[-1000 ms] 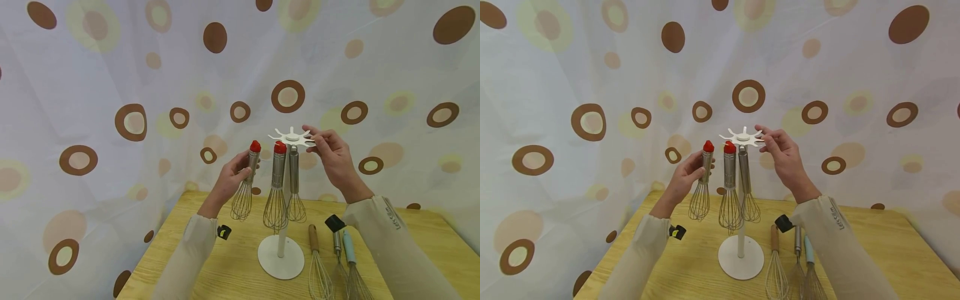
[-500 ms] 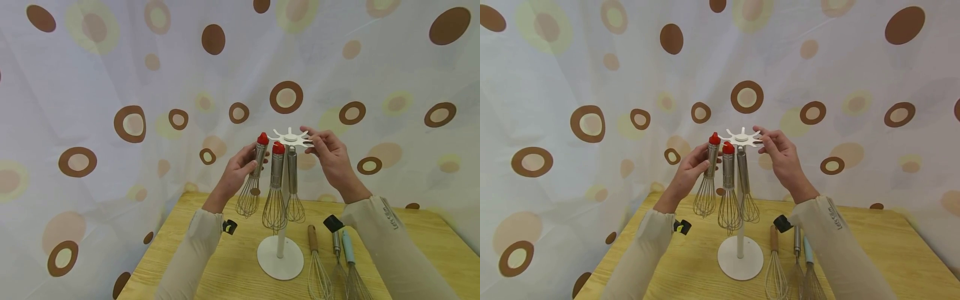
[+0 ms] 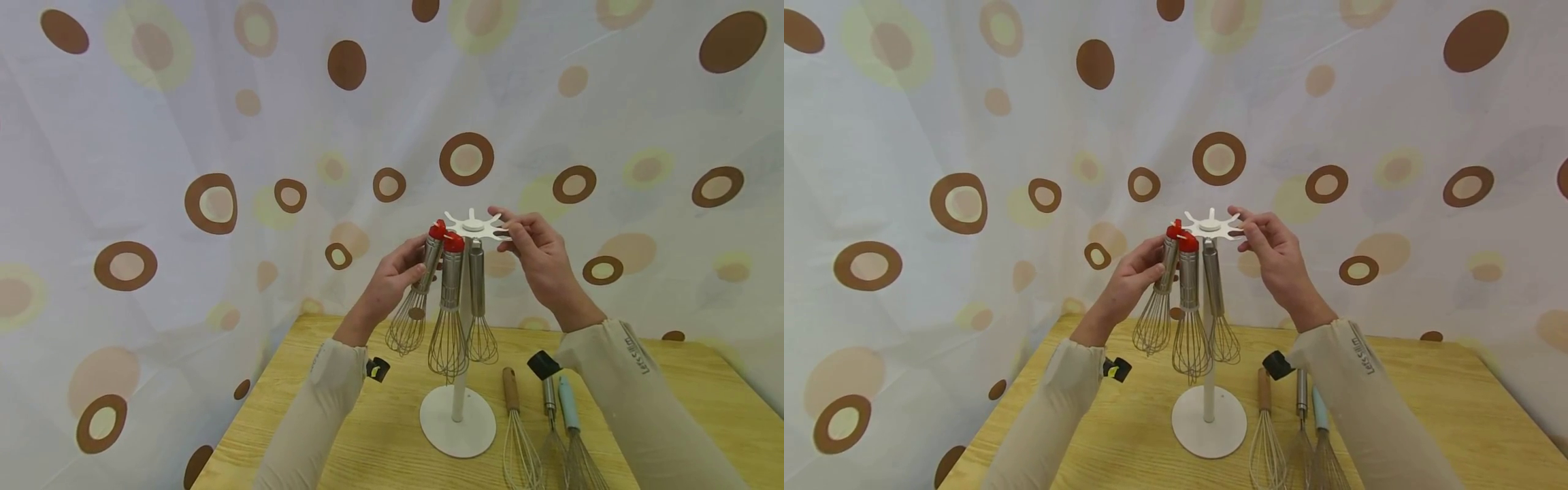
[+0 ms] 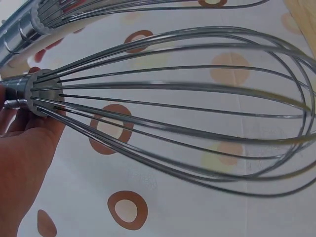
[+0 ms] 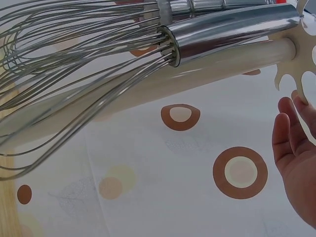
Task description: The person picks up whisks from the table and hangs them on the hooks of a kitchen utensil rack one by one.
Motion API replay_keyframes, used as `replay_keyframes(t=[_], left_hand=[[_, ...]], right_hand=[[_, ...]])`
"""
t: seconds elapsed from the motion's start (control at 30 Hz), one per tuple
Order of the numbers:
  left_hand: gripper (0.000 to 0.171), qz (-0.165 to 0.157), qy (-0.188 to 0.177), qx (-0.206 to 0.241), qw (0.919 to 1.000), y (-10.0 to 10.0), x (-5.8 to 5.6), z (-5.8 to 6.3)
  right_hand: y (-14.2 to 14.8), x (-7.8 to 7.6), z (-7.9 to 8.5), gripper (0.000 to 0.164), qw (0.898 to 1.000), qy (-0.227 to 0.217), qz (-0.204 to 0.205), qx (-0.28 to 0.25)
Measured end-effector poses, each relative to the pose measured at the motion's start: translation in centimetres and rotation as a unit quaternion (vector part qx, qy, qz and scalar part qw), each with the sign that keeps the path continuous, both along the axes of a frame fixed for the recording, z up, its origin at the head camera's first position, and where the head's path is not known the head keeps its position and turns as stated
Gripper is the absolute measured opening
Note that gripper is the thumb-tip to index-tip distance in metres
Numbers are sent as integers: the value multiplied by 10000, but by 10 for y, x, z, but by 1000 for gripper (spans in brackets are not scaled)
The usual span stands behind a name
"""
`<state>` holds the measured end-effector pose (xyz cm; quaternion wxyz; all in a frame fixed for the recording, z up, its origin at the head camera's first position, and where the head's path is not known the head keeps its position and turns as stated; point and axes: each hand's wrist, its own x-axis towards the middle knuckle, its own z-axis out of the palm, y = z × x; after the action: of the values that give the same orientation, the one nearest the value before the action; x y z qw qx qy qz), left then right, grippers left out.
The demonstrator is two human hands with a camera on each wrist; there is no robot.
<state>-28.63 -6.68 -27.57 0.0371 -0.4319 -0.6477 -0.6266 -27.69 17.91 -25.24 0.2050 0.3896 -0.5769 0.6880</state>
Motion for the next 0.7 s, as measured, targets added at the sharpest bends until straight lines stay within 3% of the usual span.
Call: replay_keyframes(t=[0.7], left_hand=[[48, 155, -53, 103, 9998, 9, 2, -7]], right_hand=[[4, 6, 0, 16, 9975, -20, -497, 497]])
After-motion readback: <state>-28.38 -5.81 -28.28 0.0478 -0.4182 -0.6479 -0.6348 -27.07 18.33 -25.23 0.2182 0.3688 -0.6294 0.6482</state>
